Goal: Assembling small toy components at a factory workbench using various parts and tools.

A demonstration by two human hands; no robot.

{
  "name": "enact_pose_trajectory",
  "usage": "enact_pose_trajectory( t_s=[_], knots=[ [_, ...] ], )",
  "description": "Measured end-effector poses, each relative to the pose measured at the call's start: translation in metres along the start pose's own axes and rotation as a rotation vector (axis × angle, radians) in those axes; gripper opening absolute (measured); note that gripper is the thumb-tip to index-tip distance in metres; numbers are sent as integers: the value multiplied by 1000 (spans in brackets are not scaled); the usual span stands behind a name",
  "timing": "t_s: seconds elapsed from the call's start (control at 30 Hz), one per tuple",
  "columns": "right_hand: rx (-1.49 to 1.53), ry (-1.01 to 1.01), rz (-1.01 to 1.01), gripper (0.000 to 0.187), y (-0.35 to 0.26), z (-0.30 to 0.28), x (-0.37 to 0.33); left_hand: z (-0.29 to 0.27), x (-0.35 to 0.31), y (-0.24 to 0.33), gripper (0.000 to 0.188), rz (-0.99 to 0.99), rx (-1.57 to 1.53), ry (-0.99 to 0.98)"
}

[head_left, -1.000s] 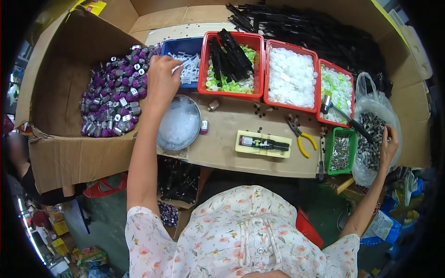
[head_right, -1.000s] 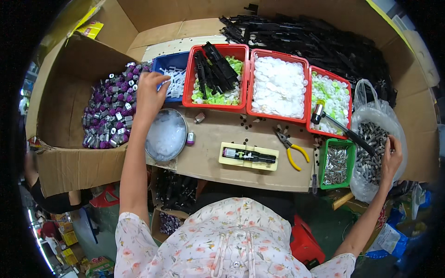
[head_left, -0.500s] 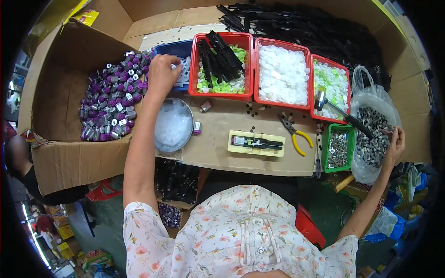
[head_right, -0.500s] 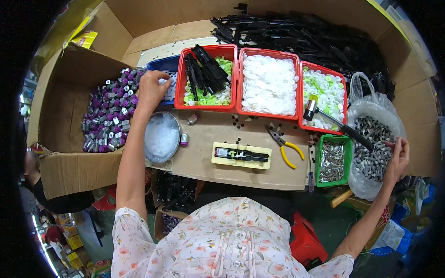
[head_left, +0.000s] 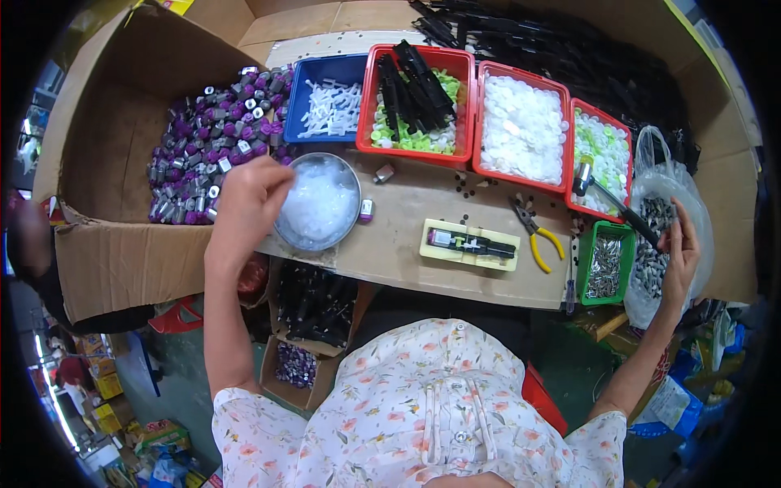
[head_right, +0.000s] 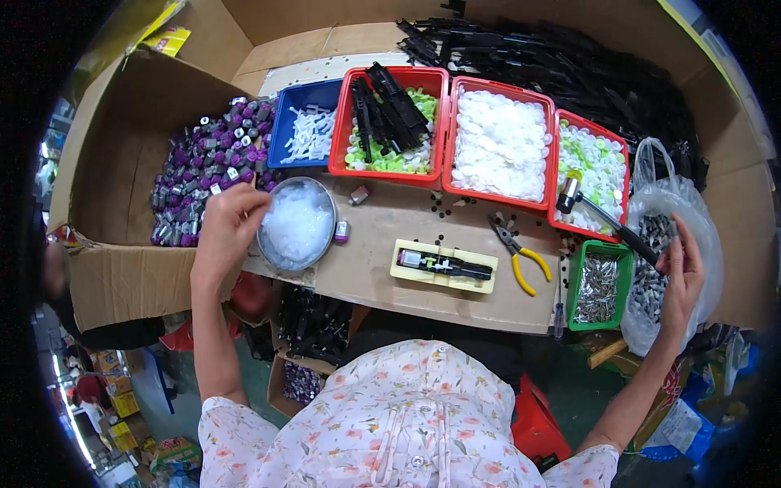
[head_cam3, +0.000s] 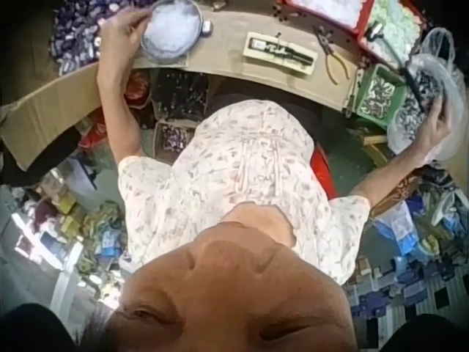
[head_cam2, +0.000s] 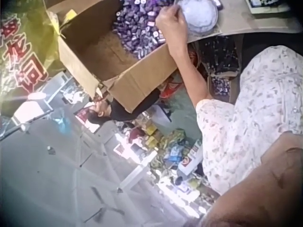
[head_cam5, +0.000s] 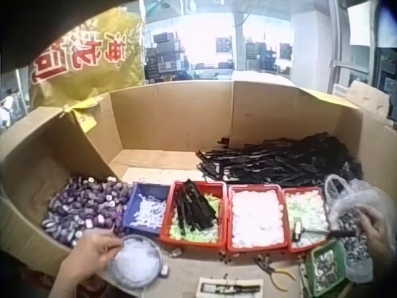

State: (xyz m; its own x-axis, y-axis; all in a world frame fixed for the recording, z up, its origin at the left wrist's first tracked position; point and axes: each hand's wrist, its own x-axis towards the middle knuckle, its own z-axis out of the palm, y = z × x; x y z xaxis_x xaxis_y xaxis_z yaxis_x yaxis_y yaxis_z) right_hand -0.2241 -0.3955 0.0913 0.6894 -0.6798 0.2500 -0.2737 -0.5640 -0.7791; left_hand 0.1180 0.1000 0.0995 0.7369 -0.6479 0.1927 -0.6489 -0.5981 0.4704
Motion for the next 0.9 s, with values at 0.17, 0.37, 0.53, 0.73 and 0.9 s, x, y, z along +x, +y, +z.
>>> enact_pose_trajectory(
  t_s=[0.17,0.37,0.53,0.73,0.9],
  knots=[
    [28,-60,9,35,-14,24,3,5,-15,5,7,35,148,-125],
    [76,-50,-2,22,-35,38,-8,4,-13,7,9,48,159,-93],
    [88,-90,-57,18,-62,63,-25,13,-13,7,10,59,209,-86],
    [90,-164,-162,16,-83,84,-36,7,-11,25,8,76,176,-2],
    [165,-338,-260,17,-115,138,-48,16,-4,64,11,95,-59,43]
  ],
)
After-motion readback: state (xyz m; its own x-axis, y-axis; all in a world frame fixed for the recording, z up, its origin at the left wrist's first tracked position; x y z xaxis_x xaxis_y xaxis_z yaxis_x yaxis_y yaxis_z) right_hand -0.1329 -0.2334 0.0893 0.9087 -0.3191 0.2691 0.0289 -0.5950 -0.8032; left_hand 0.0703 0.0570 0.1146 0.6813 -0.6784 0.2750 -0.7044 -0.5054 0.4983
